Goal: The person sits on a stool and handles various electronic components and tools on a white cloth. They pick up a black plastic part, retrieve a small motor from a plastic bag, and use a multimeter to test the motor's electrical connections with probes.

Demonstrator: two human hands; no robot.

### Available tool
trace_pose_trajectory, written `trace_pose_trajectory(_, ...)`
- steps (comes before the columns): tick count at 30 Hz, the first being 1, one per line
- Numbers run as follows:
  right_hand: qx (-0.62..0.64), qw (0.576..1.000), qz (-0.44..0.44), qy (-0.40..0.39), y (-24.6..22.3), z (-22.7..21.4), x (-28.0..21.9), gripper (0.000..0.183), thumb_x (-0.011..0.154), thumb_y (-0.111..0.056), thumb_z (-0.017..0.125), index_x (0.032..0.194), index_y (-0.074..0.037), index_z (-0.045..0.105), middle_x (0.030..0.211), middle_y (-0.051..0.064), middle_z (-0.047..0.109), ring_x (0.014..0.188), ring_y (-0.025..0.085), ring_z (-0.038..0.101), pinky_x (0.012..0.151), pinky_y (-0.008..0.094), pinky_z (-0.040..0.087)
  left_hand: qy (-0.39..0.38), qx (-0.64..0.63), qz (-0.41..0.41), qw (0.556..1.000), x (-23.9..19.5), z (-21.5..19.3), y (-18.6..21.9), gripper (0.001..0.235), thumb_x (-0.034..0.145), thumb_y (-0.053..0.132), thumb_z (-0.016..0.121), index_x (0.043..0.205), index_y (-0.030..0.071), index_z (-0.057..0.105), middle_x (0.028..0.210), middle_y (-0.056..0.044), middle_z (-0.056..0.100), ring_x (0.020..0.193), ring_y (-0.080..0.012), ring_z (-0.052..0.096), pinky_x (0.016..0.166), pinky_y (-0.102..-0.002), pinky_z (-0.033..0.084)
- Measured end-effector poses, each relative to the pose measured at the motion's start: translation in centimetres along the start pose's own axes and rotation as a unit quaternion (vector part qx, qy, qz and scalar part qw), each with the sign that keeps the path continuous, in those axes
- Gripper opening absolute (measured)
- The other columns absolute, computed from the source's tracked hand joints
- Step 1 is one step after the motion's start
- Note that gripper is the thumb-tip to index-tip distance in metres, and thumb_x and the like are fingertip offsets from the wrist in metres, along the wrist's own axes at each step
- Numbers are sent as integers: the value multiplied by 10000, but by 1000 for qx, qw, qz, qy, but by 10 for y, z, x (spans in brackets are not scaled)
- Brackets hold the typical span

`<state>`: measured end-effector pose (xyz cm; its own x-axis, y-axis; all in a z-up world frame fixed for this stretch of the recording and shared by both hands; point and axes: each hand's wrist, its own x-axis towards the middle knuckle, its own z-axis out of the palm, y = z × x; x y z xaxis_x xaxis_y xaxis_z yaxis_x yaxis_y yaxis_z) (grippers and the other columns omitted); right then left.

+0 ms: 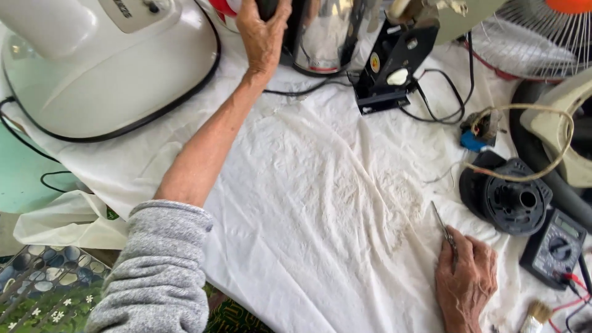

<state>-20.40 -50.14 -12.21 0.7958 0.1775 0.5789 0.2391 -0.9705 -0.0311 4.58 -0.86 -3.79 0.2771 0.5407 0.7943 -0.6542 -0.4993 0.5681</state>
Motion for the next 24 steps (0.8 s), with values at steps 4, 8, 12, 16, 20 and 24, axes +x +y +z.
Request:
trace_pose_trajectory(4, 5, 1000, 0, 1, -2, -3, 2, 252, 1054, -122, 731, 1297, -140, 797, 1148, 84, 670, 1061, 299, 640, 885, 409, 547, -53, 29, -7, 998, -24, -12, -63, 386, 830, -145, 682, 772, 115, 404, 711, 34, 317, 730, -95, 322, 601, -236, 533)
trace_pose_trajectory(8, 22, 1000, 6, 4, -5, -5, 10, 222, 1053, -157, 713, 1265, -145, 777, 1117, 95, 668, 1031, 298, 634, 879, 417, 538, -40, 133, -61, 988, -58, -30, 0, 850, 1070, 531, 726, 1635, 160, 210, 1690, -104, 296, 1613, -254, 306, 1379, -435, 238)
trace_pose_trajectory(12, 48, 999, -13, 11, -7, -8, 11, 216, 1040, -133, 707, 1247, -99, 758, 1077, 111, 653, 981, 295, 617, 814, 420, 526, -28, 142, -59, 988, -106, -40, 65, 649, 1135, 448, 589, 1602, 135, 264, 1636, -118, 341, 1569, -280, 364, 1341, -483, 322)
trace_pose_trajectory(16, 53, 998, -11, 17, -8, -12, 13, 196, 1029, -121, 710, 1218, -94, 753, 1052, 106, 639, 947, 311, 618, 791, 430, 530, -81, 76, -143, 983, -142, -25, 99, 703, 1038, 580, 578, 1548, 163, 334, 1583, -133, 373, 1468, -305, 414, 1173, -609, 437)
trace_pose_trajectory(20, 59, 998, -16, 18, -7, -10, 11, 196, 1042, -135, 702, 1223, -79, 751, 1055, 101, 628, 946, 290, 600, 764, 410, 519, -172, -12, -266, 948, -156, -13, 118, 544, 922, 556, 487, 1257, 135, 566, 1150, -99, 595, 856, -216, 643, 706, -370, 596)
trace_pose_trajectory(24, 59, 997, -23, 33, -8, -11, 13, 175, 1050, -128, 702, 1210, -76, 753, 1048, 88, 620, 940, 278, 592, 748, 392, 509, -206, -65, -318, 923, -159, -10, 123, 241, 915, 156, 496, 1088, 58, 633, 794, -60, 638, 522, -137, 630, 445, -246, 480)
